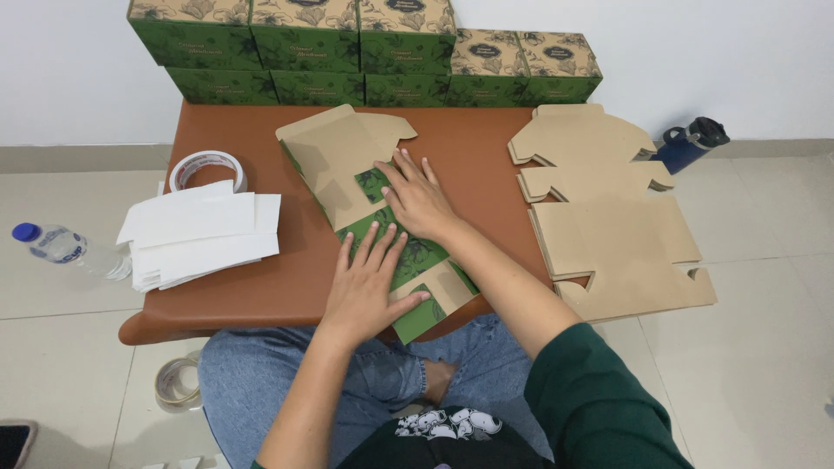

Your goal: Folding cardboard boxes, inserting paper slips, and stacking the finished packages.

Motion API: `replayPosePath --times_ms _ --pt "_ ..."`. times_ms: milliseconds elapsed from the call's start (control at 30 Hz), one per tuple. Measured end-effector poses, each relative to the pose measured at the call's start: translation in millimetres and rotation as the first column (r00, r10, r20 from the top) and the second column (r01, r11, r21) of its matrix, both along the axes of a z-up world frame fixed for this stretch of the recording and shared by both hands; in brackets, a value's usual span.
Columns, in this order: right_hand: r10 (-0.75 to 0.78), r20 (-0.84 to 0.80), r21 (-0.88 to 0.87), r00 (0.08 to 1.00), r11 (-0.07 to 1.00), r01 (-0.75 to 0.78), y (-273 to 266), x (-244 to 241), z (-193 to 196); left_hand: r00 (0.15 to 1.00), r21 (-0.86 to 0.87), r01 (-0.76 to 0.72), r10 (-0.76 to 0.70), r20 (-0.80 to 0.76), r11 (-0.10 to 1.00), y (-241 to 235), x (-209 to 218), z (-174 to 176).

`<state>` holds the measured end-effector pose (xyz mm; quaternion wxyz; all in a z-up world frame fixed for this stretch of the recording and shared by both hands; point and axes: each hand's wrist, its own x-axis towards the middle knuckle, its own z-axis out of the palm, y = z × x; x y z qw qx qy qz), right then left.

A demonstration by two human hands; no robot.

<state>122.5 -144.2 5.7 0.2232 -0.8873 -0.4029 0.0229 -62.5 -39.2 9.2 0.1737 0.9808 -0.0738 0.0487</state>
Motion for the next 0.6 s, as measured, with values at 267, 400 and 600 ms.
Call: replayPosePath --times_ms 267,400,600 --pt "0.072 0.001 0.08 0.997 0.994 -0.072 -1 1 7 1.0 0.006 -0.001 0.001 0.0 1.0 0 1 -1" --pt "0.128 0.015 0.129 0.992 0.983 -0.129 4 16 -11 1.0 -0.001 -0.003 0.003 0.022 1.0 0 1 -2" --pt "0.164 0.036 0.026 0.986 0.986 -0.165 6 14 4 1.0 -0.014 0.005 -0.005 0.016 1.0 1 2 -4"
